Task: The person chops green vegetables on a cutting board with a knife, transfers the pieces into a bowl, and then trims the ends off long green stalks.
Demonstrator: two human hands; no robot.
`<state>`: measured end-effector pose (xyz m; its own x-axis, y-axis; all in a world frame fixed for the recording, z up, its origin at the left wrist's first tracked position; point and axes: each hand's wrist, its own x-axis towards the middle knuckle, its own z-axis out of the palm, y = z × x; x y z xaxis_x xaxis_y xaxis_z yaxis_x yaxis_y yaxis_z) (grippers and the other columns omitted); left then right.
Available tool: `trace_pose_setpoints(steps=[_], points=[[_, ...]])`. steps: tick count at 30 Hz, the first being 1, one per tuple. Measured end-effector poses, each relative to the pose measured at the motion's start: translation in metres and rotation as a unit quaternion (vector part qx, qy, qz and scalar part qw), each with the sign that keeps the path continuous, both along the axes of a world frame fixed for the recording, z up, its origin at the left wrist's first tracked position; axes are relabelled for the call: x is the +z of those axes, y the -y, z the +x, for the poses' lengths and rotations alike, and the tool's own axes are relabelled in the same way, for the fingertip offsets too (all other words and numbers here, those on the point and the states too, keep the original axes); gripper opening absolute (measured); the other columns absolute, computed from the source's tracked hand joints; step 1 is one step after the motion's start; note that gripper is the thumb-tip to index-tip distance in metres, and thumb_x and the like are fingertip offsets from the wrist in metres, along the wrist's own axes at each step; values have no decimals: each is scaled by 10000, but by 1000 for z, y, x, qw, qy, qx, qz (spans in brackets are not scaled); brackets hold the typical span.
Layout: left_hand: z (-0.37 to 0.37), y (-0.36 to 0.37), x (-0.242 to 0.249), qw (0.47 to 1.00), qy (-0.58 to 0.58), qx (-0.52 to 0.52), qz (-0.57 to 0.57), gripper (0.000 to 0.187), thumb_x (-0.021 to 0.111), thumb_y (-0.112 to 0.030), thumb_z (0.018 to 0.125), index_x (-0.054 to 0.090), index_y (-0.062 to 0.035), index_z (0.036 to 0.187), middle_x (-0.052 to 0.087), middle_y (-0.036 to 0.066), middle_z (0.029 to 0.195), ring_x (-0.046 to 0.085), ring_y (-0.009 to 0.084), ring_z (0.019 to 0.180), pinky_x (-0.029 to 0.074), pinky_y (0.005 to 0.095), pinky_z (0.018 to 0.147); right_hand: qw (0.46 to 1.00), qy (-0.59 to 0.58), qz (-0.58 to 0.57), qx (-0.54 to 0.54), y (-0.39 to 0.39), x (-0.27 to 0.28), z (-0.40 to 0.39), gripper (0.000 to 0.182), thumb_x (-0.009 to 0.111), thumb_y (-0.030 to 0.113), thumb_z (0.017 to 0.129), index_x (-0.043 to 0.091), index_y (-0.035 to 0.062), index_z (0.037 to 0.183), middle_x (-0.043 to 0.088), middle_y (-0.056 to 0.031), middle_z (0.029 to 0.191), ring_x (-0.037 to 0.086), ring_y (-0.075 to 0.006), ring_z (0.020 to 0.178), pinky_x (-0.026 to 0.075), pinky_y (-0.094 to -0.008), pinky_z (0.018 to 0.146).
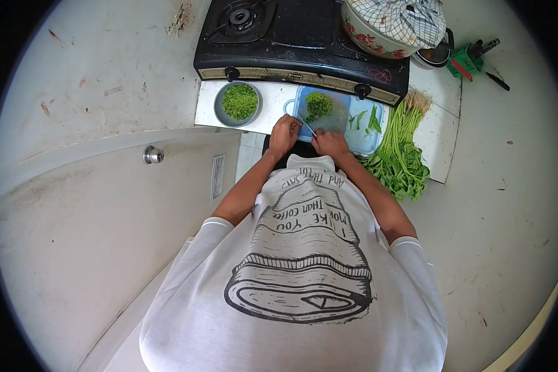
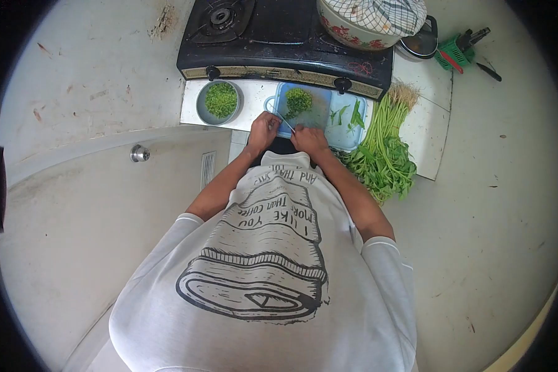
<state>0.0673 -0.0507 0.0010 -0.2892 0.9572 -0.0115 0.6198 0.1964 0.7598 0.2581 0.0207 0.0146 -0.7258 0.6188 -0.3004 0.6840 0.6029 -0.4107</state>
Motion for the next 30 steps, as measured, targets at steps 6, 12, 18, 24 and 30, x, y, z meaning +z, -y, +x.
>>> trace_pose_setpoints(steps=[6,12,18,24,30], points=[[-1,3,2,999,-47,-14,6,71,722,-43,856,731,-25,925,667,154,899,658,353,887,539,445,793,1000,-17,-21,15,4,-4,2,350,523,294,992,641,-35,998,734,-256,817,743,-421,774,594,-533,729],[-4,6,6,996,-70,-44,36,105,729,-45,858,759,-33,957,703,145,943,674,336,906,548,425,819,1000,-3,-19,11,0,-12,-8,397,535,358,1002,649,-22,1004,728,-272,815,738,-441,789,586,-552,746],[-8,6,7,994,-81,-58,48,117,739,-56,836,763,-46,949,715,126,941,668,333,907,545,428,826,1000,-10,-6,-8,1,-2,-2,357,535,305,983,657,-29,958,734,-265,821,749,-407,768,599,-519,721],[-5,2,1,1000,-21,9,10,79,755,-71,811,764,-46,886,710,128,884,673,303,849,544,418,806,1000,-28,-8,5,2,1,0,354,554,315,974,655,-22,932,724,-261,787,739,-413,731,595,-524,691],[-3,-3,-10,981,132,122,-72,114,806,-101,789,753,-20,850,734,108,839,690,190,739,556,330,727,999,-40,-8,12,5,0,2,349,556,309,978,646,-26,946,719,-253,768,734,-410,717,589,-525,678]])
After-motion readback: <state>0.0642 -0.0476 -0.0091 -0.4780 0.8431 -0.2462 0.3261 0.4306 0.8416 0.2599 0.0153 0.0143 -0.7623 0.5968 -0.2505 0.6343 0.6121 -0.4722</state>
